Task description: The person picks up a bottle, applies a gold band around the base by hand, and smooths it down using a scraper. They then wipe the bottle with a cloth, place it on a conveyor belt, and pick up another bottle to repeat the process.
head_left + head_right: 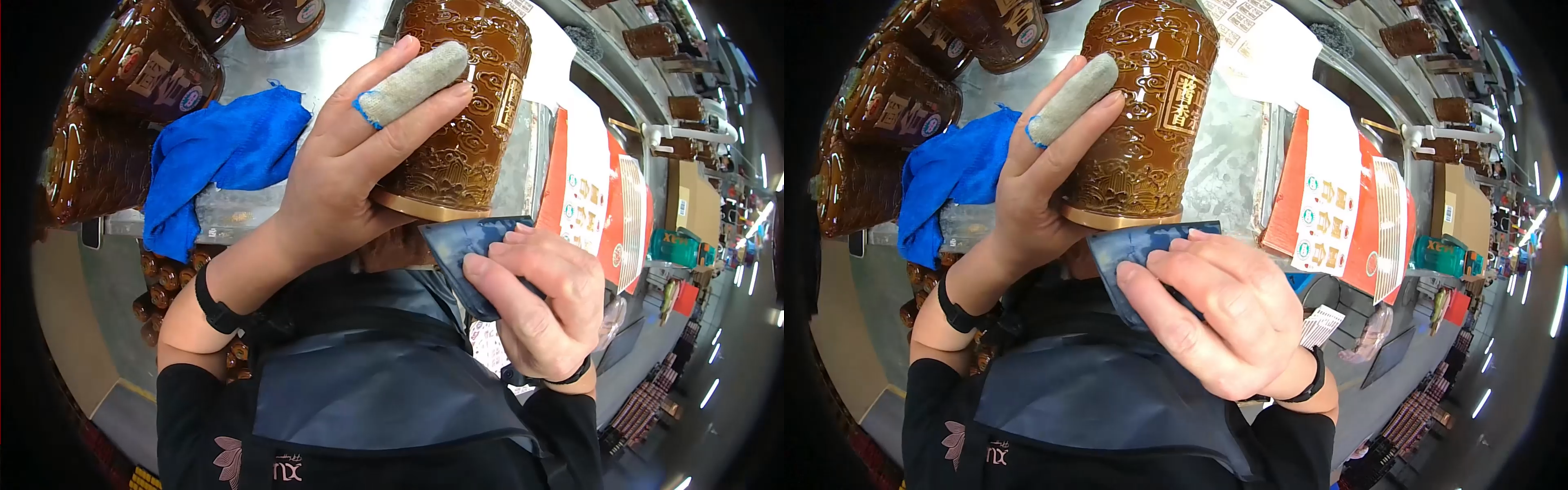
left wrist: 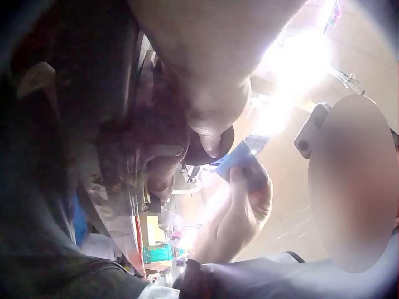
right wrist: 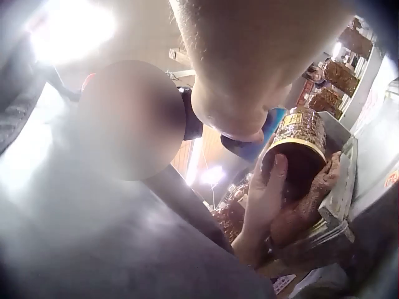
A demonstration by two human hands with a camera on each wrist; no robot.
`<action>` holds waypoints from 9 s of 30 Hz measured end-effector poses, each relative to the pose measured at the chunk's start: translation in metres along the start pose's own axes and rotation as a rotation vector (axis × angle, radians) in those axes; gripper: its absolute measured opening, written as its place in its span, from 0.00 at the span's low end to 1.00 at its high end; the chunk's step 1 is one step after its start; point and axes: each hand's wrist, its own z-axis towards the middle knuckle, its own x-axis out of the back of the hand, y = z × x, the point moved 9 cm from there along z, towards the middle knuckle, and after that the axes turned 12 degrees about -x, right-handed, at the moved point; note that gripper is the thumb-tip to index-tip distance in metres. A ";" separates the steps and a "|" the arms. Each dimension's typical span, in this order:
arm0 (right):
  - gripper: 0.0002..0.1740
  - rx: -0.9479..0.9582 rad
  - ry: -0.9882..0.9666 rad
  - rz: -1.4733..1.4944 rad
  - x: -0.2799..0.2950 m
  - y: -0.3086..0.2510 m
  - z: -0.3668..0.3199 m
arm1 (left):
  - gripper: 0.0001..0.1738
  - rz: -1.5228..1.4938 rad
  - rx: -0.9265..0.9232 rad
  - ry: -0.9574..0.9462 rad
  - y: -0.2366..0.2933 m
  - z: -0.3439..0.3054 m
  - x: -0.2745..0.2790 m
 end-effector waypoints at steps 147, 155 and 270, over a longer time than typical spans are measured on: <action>0.07 -0.708 -0.448 0.296 -0.026 0.073 -0.028 | 0.17 -0.013 -0.206 -0.148 0.041 -0.032 0.037; 0.16 -0.373 -0.328 -0.305 -0.040 0.053 0.002 | 0.15 0.037 -0.379 -0.076 0.048 -0.027 0.033; 0.18 -0.326 -0.278 -0.510 -0.049 0.039 -0.002 | 0.18 0.046 -0.423 -0.268 0.065 -0.005 0.018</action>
